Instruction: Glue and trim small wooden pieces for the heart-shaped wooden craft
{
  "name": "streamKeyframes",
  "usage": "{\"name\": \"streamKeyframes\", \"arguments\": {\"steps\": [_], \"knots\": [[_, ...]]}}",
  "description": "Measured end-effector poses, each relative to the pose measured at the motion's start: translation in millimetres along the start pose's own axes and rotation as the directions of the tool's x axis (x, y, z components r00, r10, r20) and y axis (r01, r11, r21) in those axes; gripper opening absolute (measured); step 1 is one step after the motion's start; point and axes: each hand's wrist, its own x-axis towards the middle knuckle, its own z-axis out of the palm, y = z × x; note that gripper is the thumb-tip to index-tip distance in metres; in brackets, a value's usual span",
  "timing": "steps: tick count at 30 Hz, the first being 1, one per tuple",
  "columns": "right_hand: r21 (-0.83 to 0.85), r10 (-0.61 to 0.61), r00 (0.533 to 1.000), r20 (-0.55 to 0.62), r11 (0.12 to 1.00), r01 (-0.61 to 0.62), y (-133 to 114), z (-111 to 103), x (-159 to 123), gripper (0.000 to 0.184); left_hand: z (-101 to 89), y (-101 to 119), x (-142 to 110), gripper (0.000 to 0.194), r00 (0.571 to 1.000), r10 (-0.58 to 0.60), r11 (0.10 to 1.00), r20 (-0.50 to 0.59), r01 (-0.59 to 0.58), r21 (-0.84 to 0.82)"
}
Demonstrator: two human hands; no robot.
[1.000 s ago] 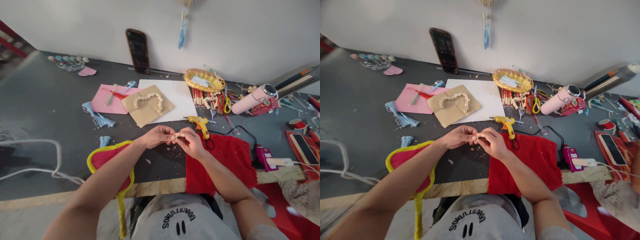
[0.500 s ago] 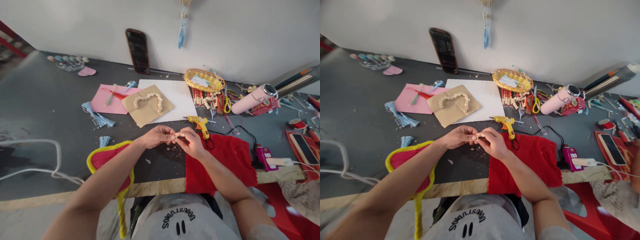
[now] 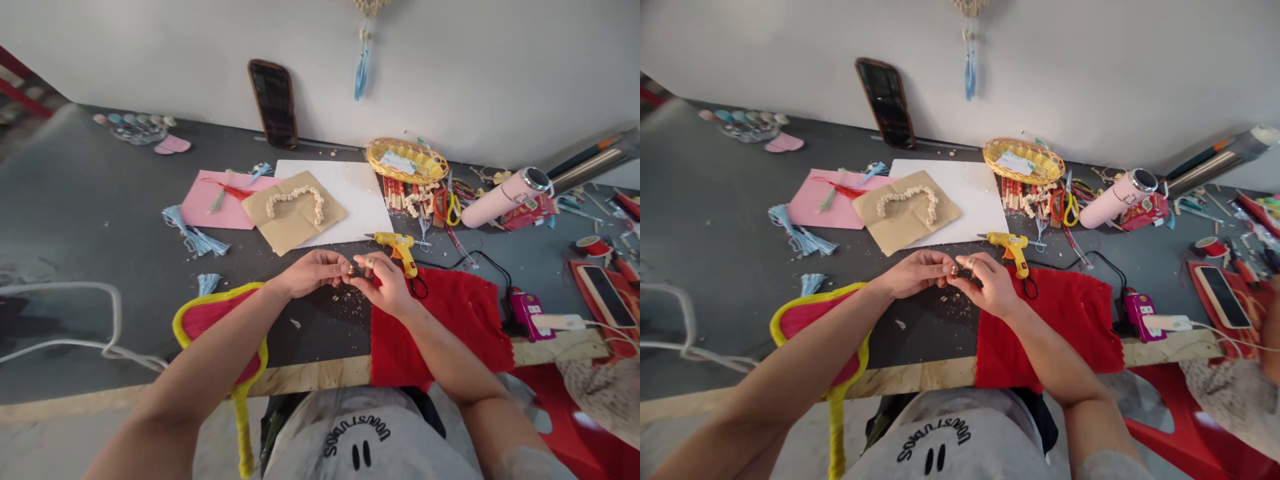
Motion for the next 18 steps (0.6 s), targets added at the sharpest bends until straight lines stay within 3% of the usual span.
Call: {"name": "streamKeyframes", "arguments": {"steps": [2, 4, 6, 11, 14, 18], "knots": [[-0.105, 0.025, 0.999, -0.047, 0.994, -0.03, 5, -13, 2, 0.025, -0.6, 0, 0, 0.027, 0.999, 0.004, 0.998, -0.039, -0.007, -0.061], [-0.235, 0.131, 0.983, -0.126, 0.959, -0.157, 13, -29, 3, 0.015, -1.7, 1, -1, 0.027, 0.997, 0.013, 0.992, -0.075, -0.022, -0.125], [-0.368, 0.273, 0.951, -0.145, 0.877, -0.308, 23, -47, 4, 0.016, -3.1, 1, 0, 0.028, 0.994, 0.026, 0.984, -0.102, -0.043, -0.17], [-0.561, 0.625, 0.78, -0.039, 0.632, -0.534, 39, -71, 3, 0.029, -7.3, 0, 1, 0.027, 0.988, 0.07, 0.973, -0.14, -0.098, -0.209], [-0.565, 0.72, 0.694, 0.009, 0.577, -0.59, 41, -74, 2, 0.032, -9.6, -1, 2, 0.025, 0.984, 0.094, 0.965, -0.149, -0.127, -0.23], [-0.524, 0.774, 0.63, 0.065, 0.564, -0.639, 44, -75, 2, 0.031, -10.6, -3, 3, 0.023, 0.983, 0.115, 0.958, -0.144, -0.148, -0.244]]}}
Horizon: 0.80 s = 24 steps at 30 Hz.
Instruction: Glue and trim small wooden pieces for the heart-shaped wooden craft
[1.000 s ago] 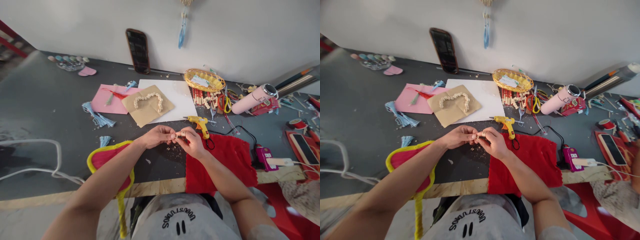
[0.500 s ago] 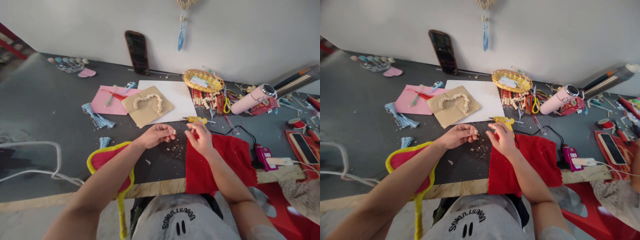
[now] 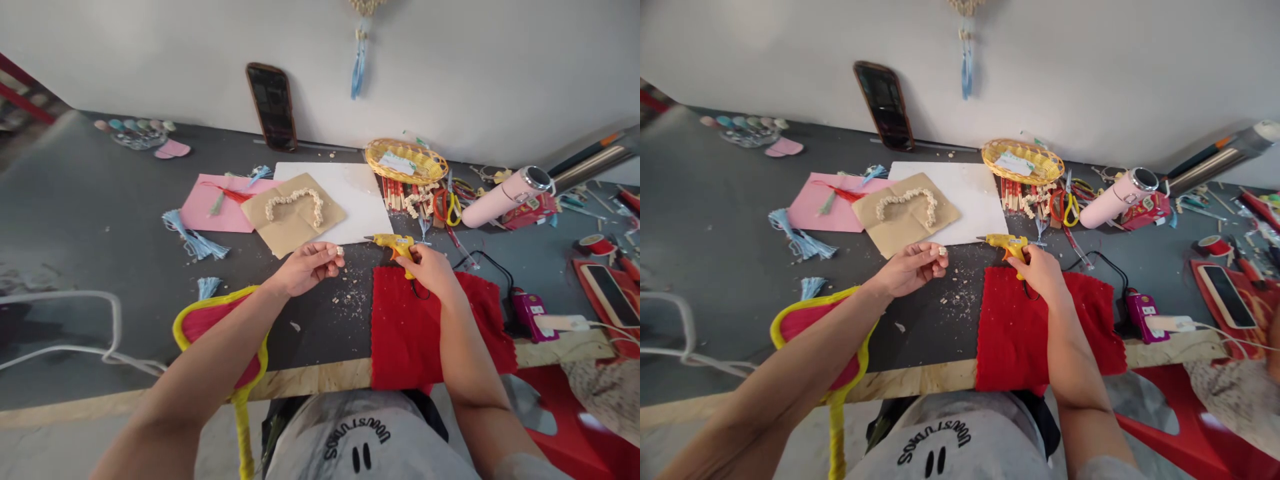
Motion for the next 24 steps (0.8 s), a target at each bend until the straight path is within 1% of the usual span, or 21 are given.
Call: {"name": "streamKeyframes", "arguments": {"steps": [3, 6, 8, 10, 12, 13, 15, 17, 18, 19, 20, 21, 22, 24], "knots": [[0.088, 0.02, 0.999, 0.027, 0.996, -0.023, 3, 0, 3, 0.029, 0.4, 0, 0, 0.022, 1.0, 0.011, 1.0, 0.007, -0.01, -0.012], [0.188, 0.031, 0.999, 0.021, 0.982, -0.034, 7, 2, 5, 0.031, 0.9, 1, 0, 0.022, 1.0, 0.023, 1.0, 0.003, -0.023, -0.018], [0.279, 0.025, 1.0, -0.016, 0.96, -0.019, 9, 3, 8, 0.032, 0.9, 2, 0, 0.022, 1.0, 0.03, 0.999, -0.001, -0.03, -0.02], [0.412, 0.032, 0.997, -0.07, 0.911, 0.0, 11, 5, 10, 0.034, 0.7, 2, 0, 0.022, 0.999, 0.033, 0.999, -0.002, -0.033, -0.023], [0.572, 0.063, 0.992, -0.107, 0.82, 0.01, 11, 5, 12, 0.034, 0.5, 2, 0, 0.022, 1.0, 0.031, 0.999, -0.006, -0.031, -0.025], [0.662, 0.079, 0.991, -0.105, 0.749, 0.01, 10, 4, 12, 0.033, 0.5, 2, 0, 0.022, 1.0, 0.029, 0.999, -0.007, -0.029, -0.023], [0.834, 0.088, 0.994, -0.061, 0.552, 0.002, 6, 3, 12, 0.029, 0.5, 2, 0, 0.022, 1.0, 0.026, 1.0, -0.006, -0.026, -0.017], [0.944, 0.058, 0.998, -0.011, 0.33, -0.009, -1, 2, 9, 0.024, 0.5, 2, 0, 0.022, 1.0, 0.029, 0.999, 0.004, -0.029, -0.016], [0.969, 0.031, 0.999, 0.004, 0.246, -0.012, -4, 2, 7, 0.024, 0.5, 2, 0, 0.022, 0.999, 0.032, 0.999, 0.01, -0.032, -0.016], [0.981, 0.001, 1.0, 0.005, 0.193, -0.005, -8, 3, 5, 0.025, 0.4, 2, 0, 0.021, 0.999, 0.035, 0.999, 0.015, -0.035, -0.016], [0.986, -0.034, 0.999, -0.003, 0.167, 0.009, -11, 4, 3, 0.026, 0.2, 2, 0, 0.021, 0.999, 0.036, 0.999, 0.017, -0.035, -0.015], [0.987, -0.071, 0.997, -0.016, 0.161, 0.027, -14, 5, 0, 0.027, -0.1, 2, 1, 0.021, 0.999, 0.036, 0.999, 0.016, -0.036, -0.014], [0.985, -0.113, 0.993, -0.025, 0.167, 0.044, -16, 6, -2, 0.027, -0.5, 2, 1, 0.021, 0.999, 0.036, 0.999, 0.014, -0.036, -0.013], [0.976, -0.207, 0.978, -0.022, 0.209, 0.066, -18, 9, -5, 0.025, -1.0, 1, 1, 0.021, 0.999, 0.035, 0.999, 0.011, -0.035, -0.015]]}}
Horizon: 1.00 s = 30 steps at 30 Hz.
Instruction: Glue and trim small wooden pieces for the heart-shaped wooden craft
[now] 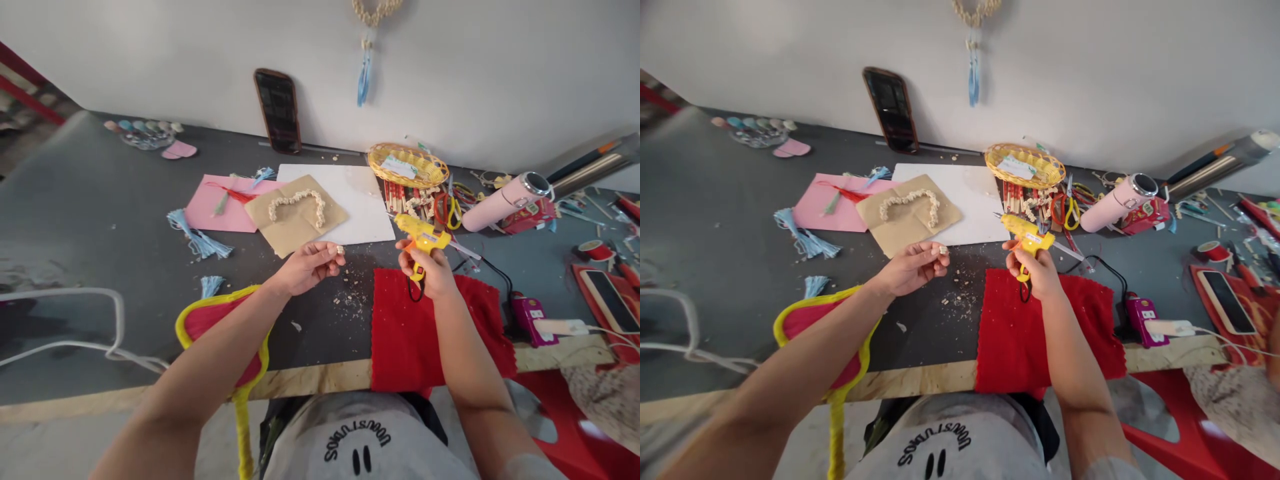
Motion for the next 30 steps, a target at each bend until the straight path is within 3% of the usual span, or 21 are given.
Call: {"name": "streamKeyframes", "arguments": {"steps": [4, 9, 19, 30], "knots": [[-0.136, -0.004, 0.981, 0.193, 0.99, 0.031, 2, 4, -5, 0.032, 0.0, 0, 0, 0.021, 1.0, -0.001, 1.0, -0.001, 0.001, -0.006], [-0.209, -0.057, 0.947, 0.317, 0.969, 0.129, 1, 13, -10, 0.041, 0.1, 1, 0, 0.021, 1.0, 0.008, 1.0, -0.007, -0.008, -0.012], [-0.257, 0.011, 0.93, 0.369, 0.962, 0.091, 10, 20, -16, 0.059, -0.1, 0, 0, 0.022, 1.0, 0.001, 1.0, 0.0, -0.001, 0.024], [-0.241, 0.011, 0.933, 0.36, 0.967, 0.082, 8, 22, -17, 0.052, 0.3, 0, -1, 0.021, 1.0, -0.002, 1.0, 0.025, 0.002, 0.026]]}}
